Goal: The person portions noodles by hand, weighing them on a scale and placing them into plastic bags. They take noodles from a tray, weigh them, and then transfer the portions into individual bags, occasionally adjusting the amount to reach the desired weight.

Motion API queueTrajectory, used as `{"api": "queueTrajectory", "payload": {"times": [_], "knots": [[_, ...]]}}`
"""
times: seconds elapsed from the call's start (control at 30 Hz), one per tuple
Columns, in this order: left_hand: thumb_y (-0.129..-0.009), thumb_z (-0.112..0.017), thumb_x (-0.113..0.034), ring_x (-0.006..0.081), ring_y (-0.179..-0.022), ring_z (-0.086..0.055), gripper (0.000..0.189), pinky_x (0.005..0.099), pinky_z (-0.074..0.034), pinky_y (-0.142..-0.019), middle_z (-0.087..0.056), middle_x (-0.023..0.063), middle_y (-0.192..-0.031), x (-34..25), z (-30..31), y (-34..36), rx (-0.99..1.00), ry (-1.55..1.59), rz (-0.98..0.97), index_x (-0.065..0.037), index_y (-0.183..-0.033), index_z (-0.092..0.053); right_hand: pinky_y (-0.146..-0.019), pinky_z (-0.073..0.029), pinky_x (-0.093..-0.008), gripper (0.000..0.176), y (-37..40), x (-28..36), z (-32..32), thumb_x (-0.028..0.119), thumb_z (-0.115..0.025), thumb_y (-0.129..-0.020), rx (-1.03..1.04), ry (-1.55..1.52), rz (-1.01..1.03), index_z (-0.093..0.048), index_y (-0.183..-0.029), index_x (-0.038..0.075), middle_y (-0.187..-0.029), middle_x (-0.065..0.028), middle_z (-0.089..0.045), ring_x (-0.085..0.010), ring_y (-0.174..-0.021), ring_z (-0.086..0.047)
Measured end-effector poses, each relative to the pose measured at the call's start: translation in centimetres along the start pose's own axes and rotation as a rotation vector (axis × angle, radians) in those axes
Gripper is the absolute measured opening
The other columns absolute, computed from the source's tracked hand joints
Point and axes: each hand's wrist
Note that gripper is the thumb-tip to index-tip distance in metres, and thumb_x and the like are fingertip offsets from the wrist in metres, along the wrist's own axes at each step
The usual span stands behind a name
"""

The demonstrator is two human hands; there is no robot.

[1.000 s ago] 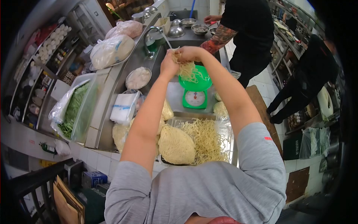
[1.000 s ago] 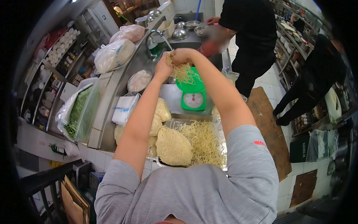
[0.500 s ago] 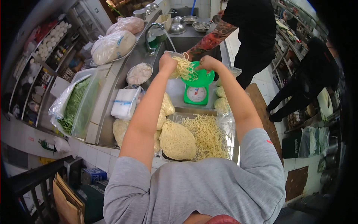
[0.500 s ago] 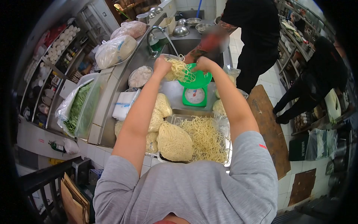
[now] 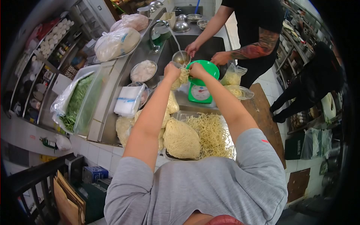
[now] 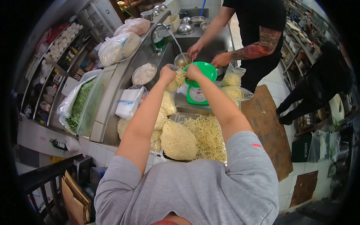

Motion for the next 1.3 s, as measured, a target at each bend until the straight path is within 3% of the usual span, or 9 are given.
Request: {"api": "queueTrajectory", "payload": {"times": [0.17, 0.4, 0.6, 0.67, 0.73, 0.8, 1.0, 1.23, 1.3], "knots": [[-0.066, -0.070, -0.017, 0.0357, -0.090, -0.062, 0.036, 0.0407, -0.049, -0.077, -0.064, 0.0226, -0.093, 1.5, 0.0, 0.1, 0.040, 0.177, -0.072, 0.001, -0.096, -0.062, -0.051, -0.048, -0.0308, 0.008, -2.4, 4.1, -1.0, 0.002, -0.062, -0.070, 0.139, -0.588, 0.072, -0.068, -0.075, 0.001, -0.064, -0.0049, -0.061, -0.0151, -0.063, -0.059], [-0.069, -0.059, 0.000, 0.0129, -0.057, -0.057, 0.038, 0.0256, -0.044, -0.048, -0.062, 0.0088, -0.077, 0.3, 7.9, 1.6, 0.186, 0.540, 0.088, 0.005, -0.106, -0.056, -0.074, -0.057, -0.0305, 0.022, -0.5, 12.3, 3.6, 0.000, -0.059, -0.078, 0.516, -0.457, 0.064, -0.064, -0.099, -0.002, -0.089, -0.0068, -0.064, -0.0160, -0.079, -0.064], [-0.072, -0.057, 0.002, 0.0108, -0.053, -0.053, 0.043, 0.0242, -0.042, -0.046, -0.059, 0.0092, -0.085, 0.0, 11.8, 3.5, 0.190, 0.728, 0.114, 0.009, -0.114, -0.049, -0.064, -0.054, -0.0273, 0.058, 4.4, 14.1, 7.9, 0.018, -0.072, -0.075, 0.303, -0.314, 0.229, -0.047, -0.126, 0.002, -0.094, -0.0106, -0.062, -0.0151, -0.083, -0.062], [-0.072, -0.057, 0.003, 0.0105, -0.053, -0.052, 0.045, 0.0243, -0.041, -0.046, -0.059, 0.0090, -0.085, -0.2, 12.5, 4.4, 0.199, 0.769, 0.116, 0.009, -0.115, -0.048, -0.058, -0.052, -0.0271, 0.083, 5.0, 11.0, 3.2, 0.023, -0.080, -0.067, -0.094, -0.014, 0.421, -0.036, -0.134, 0.002, -0.096, -0.0165, -0.062, -0.0176, -0.079, -0.064], [-0.073, -0.057, 0.003, 0.0101, -0.053, -0.051, 0.045, 0.0237, -0.041, -0.046, -0.059, 0.0091, -0.086, -0.8, 13.0, 5.3, 0.227, 0.756, 0.103, 0.009, -0.116, -0.048, -0.054, -0.053, -0.0285, 0.082, 5.7, 9.4, -1.5, 0.019, -0.080, -0.064, -0.271, 0.046, 0.400, -0.038, -0.132, 0.001, -0.096, -0.0188, -0.062, -0.0200, -0.074, -0.065], [-0.073, -0.056, 0.002, 0.0095, -0.052, -0.051, 0.045, 0.0231, -0.040, -0.046, -0.059, 0.0086, -0.085, -0.9, 13.0, 6.2, 0.241, 0.717, 0.073, 0.009, -0.117, -0.048, -0.051, -0.053, -0.0298, 0.074, 10.3, 13.1, -2.0, 0.013, -0.078, -0.063, -0.050, -0.138, -0.043, -0.043, -0.127, -0.001, -0.096, -0.0195, -0.062, -0.0217, -0.070, -0.066], [-0.074, -0.052, 0.002, 0.0075, -0.051, -0.048, 0.042, 0.0221, -0.039, -0.046, -0.060, 0.0038, -0.078, -2.1, 13.7, 8.6, 0.304, 0.580, -0.095, 0.004, -0.116, -0.053, -0.051, -0.054, -0.0300, 0.032, 13.2, 16.3, 5.2, 0.001, -0.069, -0.067, -0.102, -0.258, -0.071, -0.056, -0.096, -0.003, -0.083, -0.0140, -0.062, -0.0194, -0.065, -0.065], [-0.075, -0.053, 0.002, 0.0044, -0.049, -0.045, 0.029, 0.0198, -0.035, -0.044, -0.058, 0.0001, -0.070, -4.5, 14.2, 10.5, 0.465, 0.762, -0.034, 0.000, -0.103, -0.061, -0.072, -0.050, -0.0352, 0.027, 14.7, 15.7, 5.6, 0.017, -0.065, -0.074, 0.000, 0.004, 0.513, -0.060, -0.095, 0.000, -0.086, -0.0141, -0.065, -0.0253, -0.080, -0.064], [-0.076, -0.052, 0.002, 0.0063, -0.050, -0.048, 0.025, 0.0215, -0.037, -0.044, -0.057, 0.0010, -0.068, -4.0, 14.1, 10.2, 0.461, 0.744, -0.002, 0.001, -0.100, -0.062, -0.077, -0.047, -0.0386, 0.031, 16.8, 18.1, 7.5, 0.031, -0.061, -0.081, 0.149, 0.147, 0.410, -0.061, -0.098, 0.005, -0.090, -0.0142, -0.065, -0.0297, -0.085, -0.062]]}}
Point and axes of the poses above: each hand's wrist, its own y-axis away from the middle knuckle, its own z-axis out of the back of the hand, x = y × z
